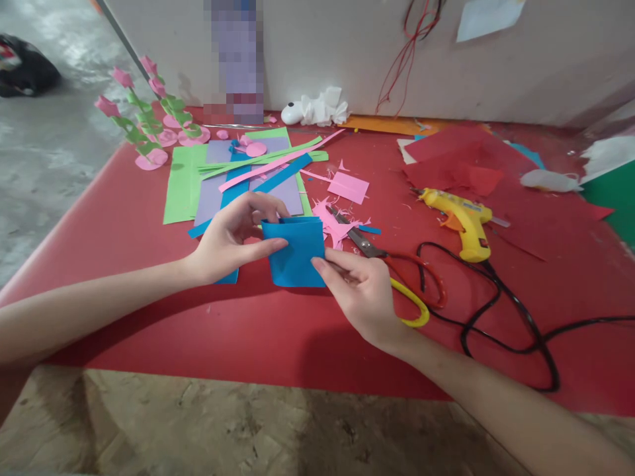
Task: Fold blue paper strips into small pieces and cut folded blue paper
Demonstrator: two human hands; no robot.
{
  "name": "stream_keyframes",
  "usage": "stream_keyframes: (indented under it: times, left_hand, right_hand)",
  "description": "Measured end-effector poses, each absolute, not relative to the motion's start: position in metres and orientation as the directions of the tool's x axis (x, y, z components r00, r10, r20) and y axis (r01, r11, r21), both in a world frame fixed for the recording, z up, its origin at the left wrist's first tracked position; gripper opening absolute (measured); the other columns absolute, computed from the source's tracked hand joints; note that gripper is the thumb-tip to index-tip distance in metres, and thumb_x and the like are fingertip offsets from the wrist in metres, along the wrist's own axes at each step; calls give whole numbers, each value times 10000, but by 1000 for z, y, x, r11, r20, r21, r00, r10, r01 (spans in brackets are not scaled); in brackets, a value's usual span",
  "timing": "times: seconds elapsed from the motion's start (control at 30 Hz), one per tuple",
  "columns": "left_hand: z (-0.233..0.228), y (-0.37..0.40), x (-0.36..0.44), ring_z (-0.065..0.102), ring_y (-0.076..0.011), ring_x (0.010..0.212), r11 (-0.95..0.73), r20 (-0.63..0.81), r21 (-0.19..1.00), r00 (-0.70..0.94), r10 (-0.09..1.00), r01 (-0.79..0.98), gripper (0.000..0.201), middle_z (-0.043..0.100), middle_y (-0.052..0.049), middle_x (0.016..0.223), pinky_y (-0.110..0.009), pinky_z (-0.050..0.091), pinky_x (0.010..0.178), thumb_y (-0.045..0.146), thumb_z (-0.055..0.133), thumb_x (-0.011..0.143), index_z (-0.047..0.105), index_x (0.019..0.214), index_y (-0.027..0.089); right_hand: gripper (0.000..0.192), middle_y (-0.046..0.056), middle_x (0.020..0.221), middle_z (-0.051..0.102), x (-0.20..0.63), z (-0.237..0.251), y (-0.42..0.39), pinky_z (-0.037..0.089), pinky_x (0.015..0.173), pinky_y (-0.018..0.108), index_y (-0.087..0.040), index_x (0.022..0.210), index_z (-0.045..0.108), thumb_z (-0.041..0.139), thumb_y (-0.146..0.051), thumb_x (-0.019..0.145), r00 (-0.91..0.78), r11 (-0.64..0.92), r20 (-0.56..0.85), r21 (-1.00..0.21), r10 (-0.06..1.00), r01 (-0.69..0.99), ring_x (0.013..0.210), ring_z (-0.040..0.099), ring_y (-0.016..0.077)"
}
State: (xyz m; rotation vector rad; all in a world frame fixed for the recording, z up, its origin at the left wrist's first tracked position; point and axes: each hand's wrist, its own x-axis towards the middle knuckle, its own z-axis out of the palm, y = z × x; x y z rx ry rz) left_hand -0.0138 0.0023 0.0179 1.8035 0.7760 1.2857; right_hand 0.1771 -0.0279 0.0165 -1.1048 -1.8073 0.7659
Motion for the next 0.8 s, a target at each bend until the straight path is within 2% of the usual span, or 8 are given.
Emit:
stream_keyframes:
  times: [0.13, 0.3, 0.4, 0.63, 0.8]
  left_hand:
    - [24, 2, -18, 580, -112, 872, -723, 640, 679, 380, 668, 128, 158, 594, -45, 916, -195, 525, 624, 236, 671, 748, 529, 744, 167]
    - [24, 0, -19, 590, -134, 957, -829, 689, 500, 465, 555, 249, 122, 610, -58, 1023, -259, 538, 758, 248, 633, 777, 553, 849, 190]
    - [19, 0, -18, 591, -141, 991, -849, 704, 463, 477, 526, 253, 128, 600, -64, 1049, -267, 545, 780, 231, 599, 801, 549, 914, 197]
    - [6, 0, -17, 586, -133, 922, -875, 757, 406, 440, 483, 264, 141, 577, -55, 974, -287, 530, 813, 215, 629, 785, 519, 868, 186]
    - [-4, 2, -16, 555, -135, 947, -839, 784, 452, 314, 535, 302, 291, 545, -55, 958, -262, 507, 819, 276, 693, 745, 460, 895, 187]
  right_hand:
    - [208, -45, 476, 570, 178, 18, -31, 351, 385, 204, -209, 556, 577, 593, -168, 759, -242, 583, 536, -683, 809, 440, 382, 437, 69]
    - [159, -30, 554, 645, 178, 11, -27, 398, 406, 209, -231, 675, 640, 573, -116, 763, -282, 700, 660, -538, 696, 469, 418, 535, 90]
    - [164, -25, 576, 666, 178, 8, -26, 416, 413, 212, -235, 702, 655, 576, -109, 772, -304, 726, 685, -487, 662, 486, 433, 565, 99]
    - [157, -5, 630, 697, 178, 7, -27, 424, 426, 205, -215, 684, 641, 592, -92, 766, -332, 732, 684, -446, 650, 515, 471, 602, 107]
    - [169, 11, 571, 678, 177, 9, -25, 417, 423, 184, -196, 654, 616, 609, -49, 737, -315, 746, 716, -421, 622, 517, 477, 609, 111]
